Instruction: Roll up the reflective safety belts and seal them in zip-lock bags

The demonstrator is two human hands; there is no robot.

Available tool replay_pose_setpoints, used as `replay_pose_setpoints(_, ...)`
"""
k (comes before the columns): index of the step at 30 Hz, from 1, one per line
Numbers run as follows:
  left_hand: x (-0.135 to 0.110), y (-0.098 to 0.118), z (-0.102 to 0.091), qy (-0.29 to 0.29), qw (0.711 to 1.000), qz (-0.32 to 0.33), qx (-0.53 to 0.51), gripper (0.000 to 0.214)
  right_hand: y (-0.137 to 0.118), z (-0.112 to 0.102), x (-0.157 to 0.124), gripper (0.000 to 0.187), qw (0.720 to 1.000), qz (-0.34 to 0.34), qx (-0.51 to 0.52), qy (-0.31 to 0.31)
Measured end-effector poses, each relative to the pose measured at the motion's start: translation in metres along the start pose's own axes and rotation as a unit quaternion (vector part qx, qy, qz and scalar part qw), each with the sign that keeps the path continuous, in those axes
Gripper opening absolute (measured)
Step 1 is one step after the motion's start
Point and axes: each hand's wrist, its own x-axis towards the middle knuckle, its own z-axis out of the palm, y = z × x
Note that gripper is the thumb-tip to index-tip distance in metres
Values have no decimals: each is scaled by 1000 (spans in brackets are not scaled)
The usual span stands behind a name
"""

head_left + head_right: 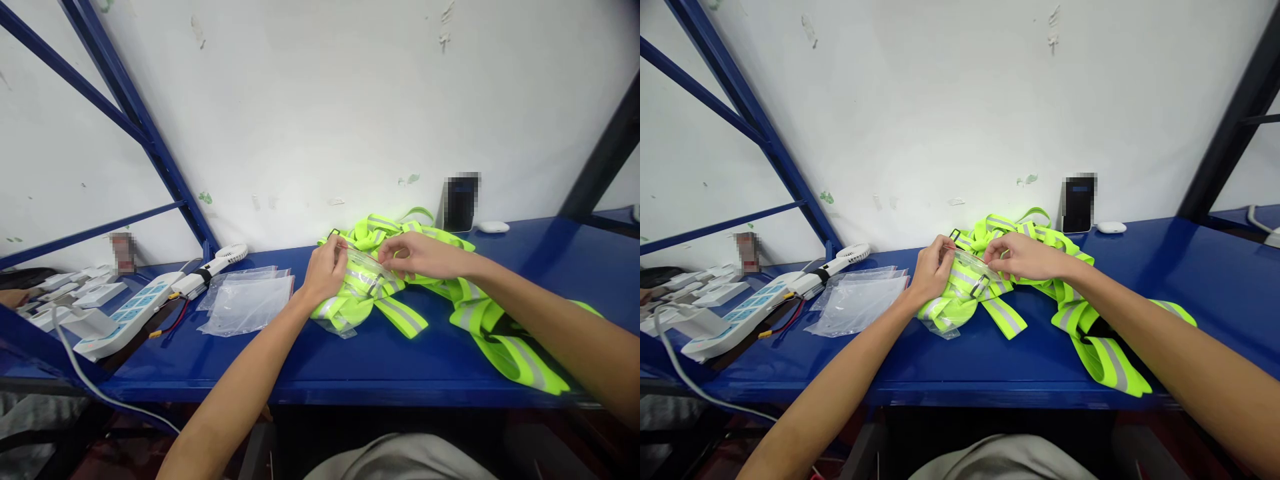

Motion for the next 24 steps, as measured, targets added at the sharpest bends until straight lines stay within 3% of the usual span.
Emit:
replay_pose_setpoints(12, 0, 0, 1, -4, 1000, 6, -5, 8, -3, -3, 0, 16, 999, 8, -33, -21)
replay_pose_setpoints(19, 0, 0, 0, -4, 1000, 12, -7, 8, -2, -6, -1, 28, 997, 29, -62, -32)
replay_pose_setpoints(24, 0, 1, 1, -8, 1000, 14, -5, 8, 4, -9, 1, 31, 992, 34, -84, -90)
